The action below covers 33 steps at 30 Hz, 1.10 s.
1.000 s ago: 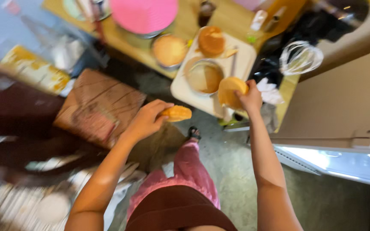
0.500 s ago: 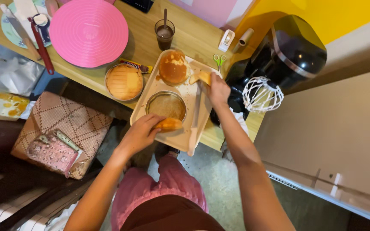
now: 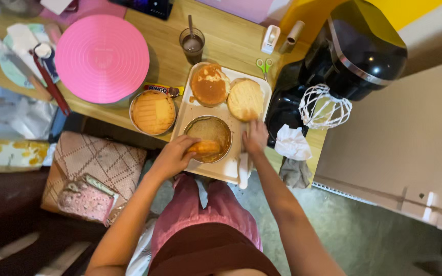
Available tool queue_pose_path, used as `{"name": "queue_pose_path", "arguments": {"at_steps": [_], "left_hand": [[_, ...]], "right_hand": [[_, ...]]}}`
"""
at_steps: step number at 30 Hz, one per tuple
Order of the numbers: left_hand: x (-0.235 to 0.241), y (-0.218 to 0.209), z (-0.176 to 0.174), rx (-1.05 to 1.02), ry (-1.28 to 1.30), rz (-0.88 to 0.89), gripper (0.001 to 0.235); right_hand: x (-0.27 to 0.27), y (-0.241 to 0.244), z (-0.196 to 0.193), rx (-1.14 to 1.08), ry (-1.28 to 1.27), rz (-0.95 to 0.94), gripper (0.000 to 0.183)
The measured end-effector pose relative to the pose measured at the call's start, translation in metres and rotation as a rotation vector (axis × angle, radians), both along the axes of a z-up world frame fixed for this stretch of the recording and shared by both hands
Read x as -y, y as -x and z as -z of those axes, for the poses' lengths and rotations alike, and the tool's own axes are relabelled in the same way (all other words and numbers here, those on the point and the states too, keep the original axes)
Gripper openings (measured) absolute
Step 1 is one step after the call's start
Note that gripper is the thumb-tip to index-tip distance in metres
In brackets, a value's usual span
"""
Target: The person organizes cake components and molds, using a knife to loosen and release sponges from metal tins onto a tray, and eventually carries the tray of cakes across the kitchen.
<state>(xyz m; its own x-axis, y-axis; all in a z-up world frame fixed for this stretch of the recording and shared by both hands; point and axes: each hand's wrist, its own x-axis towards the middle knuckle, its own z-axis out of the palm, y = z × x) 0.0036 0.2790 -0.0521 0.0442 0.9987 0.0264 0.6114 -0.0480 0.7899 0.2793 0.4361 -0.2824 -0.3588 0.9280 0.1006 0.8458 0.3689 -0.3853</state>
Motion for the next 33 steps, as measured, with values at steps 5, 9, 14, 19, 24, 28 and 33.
{"name": "queue_pose_path", "arguments": {"at_steps": [5, 9, 14, 19, 24, 28, 33], "left_hand": [[-0.015, -0.004, 0.013, 0.060, 0.046, 0.071, 0.038], [-0.023, -0.008, 0.010, 0.058, 0.050, 0.108, 0.040], [-0.038, -0.006, 0.008, 0.049, 0.031, 0.152, 0.041], [-0.043, -0.007, 0.008, 0.068, 0.032, 0.131, 0.040], [-0.051, -0.014, 0.018, 0.091, 0.007, 0.153, 0.038], [-0.056, -0.021, 0.024, 0.082, 0.021, 0.172, 0.037], [-0.058, -0.026, 0.029, 0.052, 0.038, 0.209, 0.040]], "right_hand": [[0.080, -0.015, 0.013, 0.188, 0.372, 0.193, 0.052], [0.093, -0.014, 0.033, 0.200, 0.288, 0.267, 0.052], [0.091, -0.024, 0.008, 0.151, 0.483, 0.381, 0.055], [0.098, -0.040, -0.045, -0.003, 0.477, 0.311, 0.047], [0.110, -0.062, -0.093, 0.029, 0.420, 0.288, 0.040], [0.107, -0.058, -0.128, 0.100, 0.332, 0.279, 0.033], [0.101, -0.040, -0.154, 0.376, 0.320, 0.370, 0.035]]}}
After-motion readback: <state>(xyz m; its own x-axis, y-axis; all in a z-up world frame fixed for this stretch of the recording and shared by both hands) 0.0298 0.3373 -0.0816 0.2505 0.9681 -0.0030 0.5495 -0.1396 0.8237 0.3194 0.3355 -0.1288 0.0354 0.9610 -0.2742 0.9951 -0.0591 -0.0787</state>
